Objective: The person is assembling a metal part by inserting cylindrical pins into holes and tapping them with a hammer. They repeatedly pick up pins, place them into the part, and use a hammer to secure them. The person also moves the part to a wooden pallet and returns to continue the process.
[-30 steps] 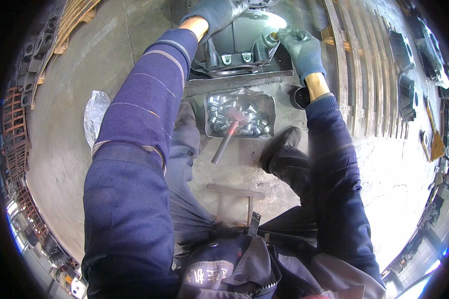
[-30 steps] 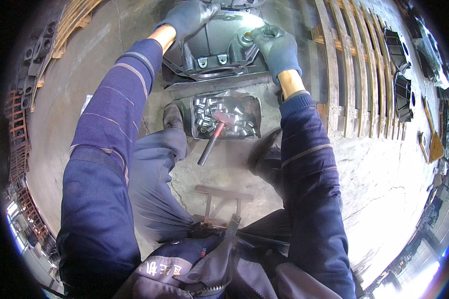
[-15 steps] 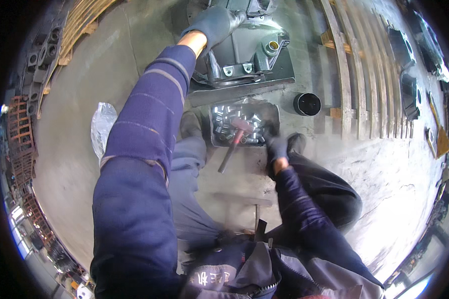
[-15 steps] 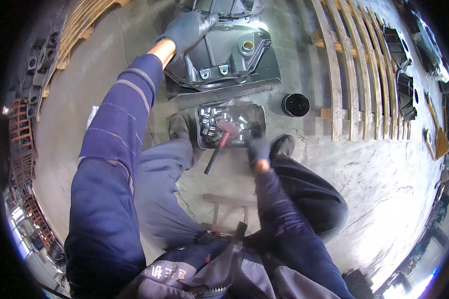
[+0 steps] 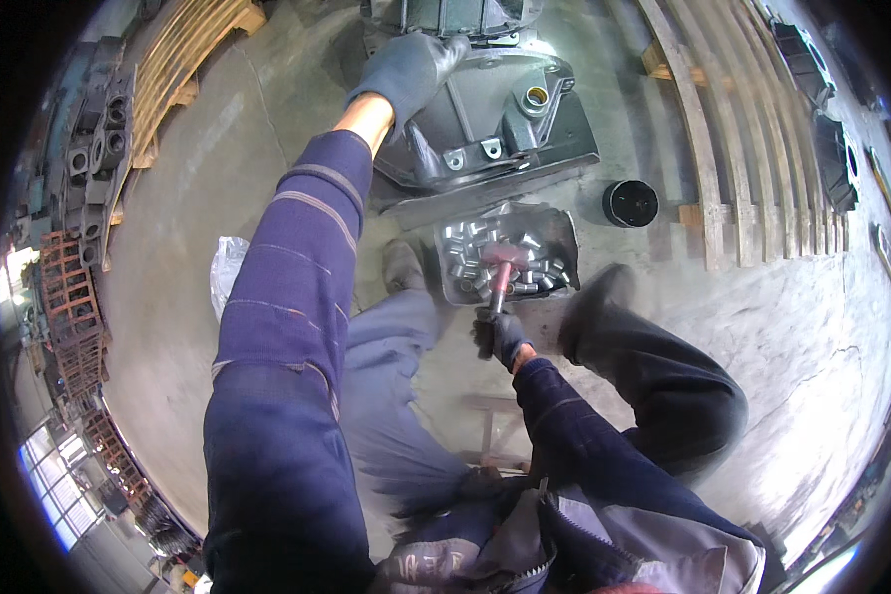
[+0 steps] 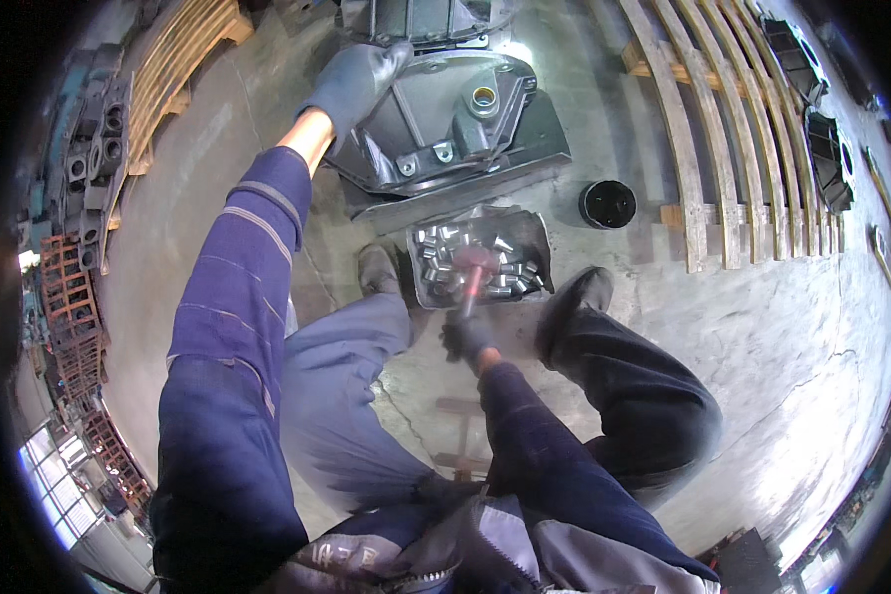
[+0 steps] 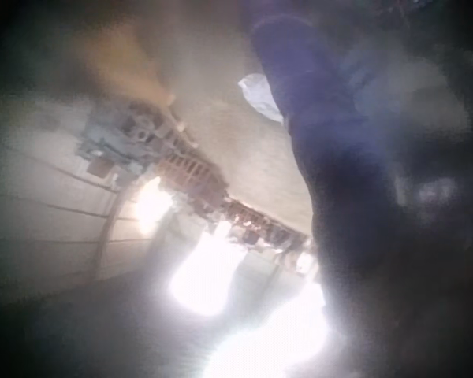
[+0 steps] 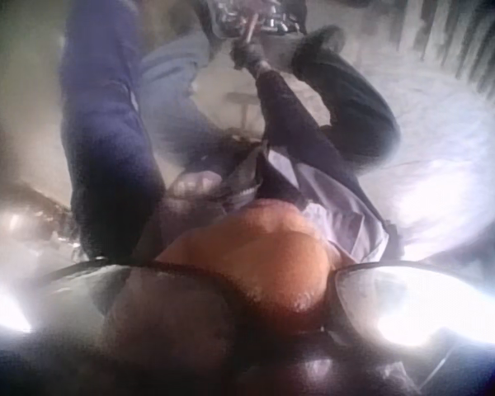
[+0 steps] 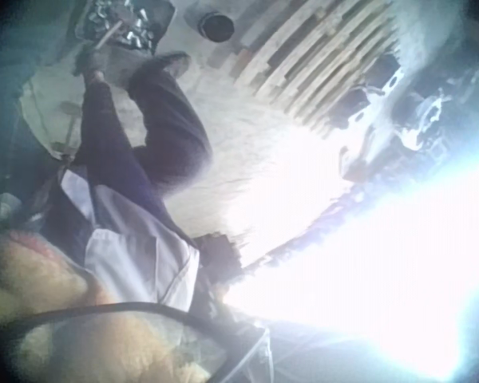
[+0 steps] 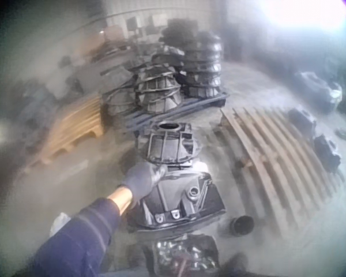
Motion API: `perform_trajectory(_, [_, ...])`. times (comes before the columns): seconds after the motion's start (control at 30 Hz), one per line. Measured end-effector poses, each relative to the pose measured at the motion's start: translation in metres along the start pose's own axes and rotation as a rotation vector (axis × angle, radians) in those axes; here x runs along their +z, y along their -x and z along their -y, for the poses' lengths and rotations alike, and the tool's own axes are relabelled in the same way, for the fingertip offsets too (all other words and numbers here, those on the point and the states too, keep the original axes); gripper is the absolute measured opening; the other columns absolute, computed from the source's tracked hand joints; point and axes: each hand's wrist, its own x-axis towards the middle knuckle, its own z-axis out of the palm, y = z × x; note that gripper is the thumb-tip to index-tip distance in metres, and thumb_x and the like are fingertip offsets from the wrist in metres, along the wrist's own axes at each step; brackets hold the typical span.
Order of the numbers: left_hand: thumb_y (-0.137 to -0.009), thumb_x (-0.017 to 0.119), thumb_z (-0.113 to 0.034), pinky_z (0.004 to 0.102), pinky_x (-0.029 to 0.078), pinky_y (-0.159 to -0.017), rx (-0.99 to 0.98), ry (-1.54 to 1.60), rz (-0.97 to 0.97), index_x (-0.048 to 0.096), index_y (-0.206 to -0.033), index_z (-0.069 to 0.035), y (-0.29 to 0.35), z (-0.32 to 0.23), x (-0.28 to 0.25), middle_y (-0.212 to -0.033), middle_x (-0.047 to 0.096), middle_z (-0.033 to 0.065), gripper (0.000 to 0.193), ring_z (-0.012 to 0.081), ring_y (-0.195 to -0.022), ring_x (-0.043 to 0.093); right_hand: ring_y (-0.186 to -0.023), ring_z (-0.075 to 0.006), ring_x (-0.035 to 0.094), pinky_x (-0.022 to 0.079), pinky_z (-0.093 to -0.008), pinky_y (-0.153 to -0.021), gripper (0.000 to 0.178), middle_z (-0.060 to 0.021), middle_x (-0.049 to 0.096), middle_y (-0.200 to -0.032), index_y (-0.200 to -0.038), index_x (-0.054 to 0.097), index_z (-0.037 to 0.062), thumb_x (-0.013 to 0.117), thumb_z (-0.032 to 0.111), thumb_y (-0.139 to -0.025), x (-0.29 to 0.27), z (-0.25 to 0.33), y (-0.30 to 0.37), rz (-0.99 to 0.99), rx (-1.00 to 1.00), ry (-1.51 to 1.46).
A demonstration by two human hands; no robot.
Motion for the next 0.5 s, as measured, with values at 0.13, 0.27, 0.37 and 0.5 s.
perform_trajectory(0.13, [-0.103, 0.041, -0.059, 0.0516, 0.052, -0.093, 0.03, 0.03, -0.008, 0.077, -0.102, -0.002, 0.005, -0.003, -0.004, -0.103, 0.072, 0.027, 0.068, 0.0452, -0.102, 0.069, -0.054, -0.0128, 0.051, 0.035, -0.0317, -0.041, 0.03, 0.0042, 0.051, -0.068, -0.113, 0.067, 0.0082, 0.057, 0.034, -0.102, -0.006, 0.037, 0.047, 0.038, 0.028, -0.023])
perform_trajectory(0.27, [-0.104, 0.041, -0.058, 0.0514, 0.051, -0.094, 0.043, 0.031, -0.024, 0.077, -0.103, -0.003, 0.01, -0.007, -0.007, -0.104, 0.072, 0.0278, 0.066, 0.0454, -0.102, 0.069, -0.046, -0.0136, 0.051, 0.04, -0.0308, -0.041, 0.041, 0.0021, 0.05, -0.063, -0.101, 0.068, 0.0063, 0.056, 0.045, -0.105, -0.003, 0.067, 0.118, -0.198, -0.205, 0.36])
perform_trajectory(0.37, [-0.104, 0.041, -0.058, 0.0511, 0.051, -0.094, 0.065, 0.023, -0.027, 0.076, -0.105, -0.002, 0.011, -0.009, -0.009, -0.106, 0.072, 0.0279, 0.066, 0.0455, -0.103, 0.069, -0.046, -0.0078, 0.045, 0.035, -0.0278, -0.041, 0.032, 0.0048, 0.051, -0.064, -0.113, 0.064, 0.0059, 0.063, 0.037, -0.103, 0.009, 0.112, 0.172, -0.216, -0.458, 0.298])
perform_trajectory(0.5, [-0.102, 0.043, -0.061, 0.0507, 0.05, -0.094, 0.074, 0.0, -0.02, 0.076, -0.106, -0.001, 0.01, -0.008, -0.008, -0.108, 0.071, 0.0282, 0.069, 0.0454, -0.105, 0.068, -0.061, -0.0037, 0.05, 0.041, -0.0225, -0.053, 0.033, 0.0059, 0.056, -0.075, -0.117, 0.061, 0.0059, 0.07, 0.033, -0.099, 0.031, 0.193, 0.235, -0.159, -0.94, 0.413])
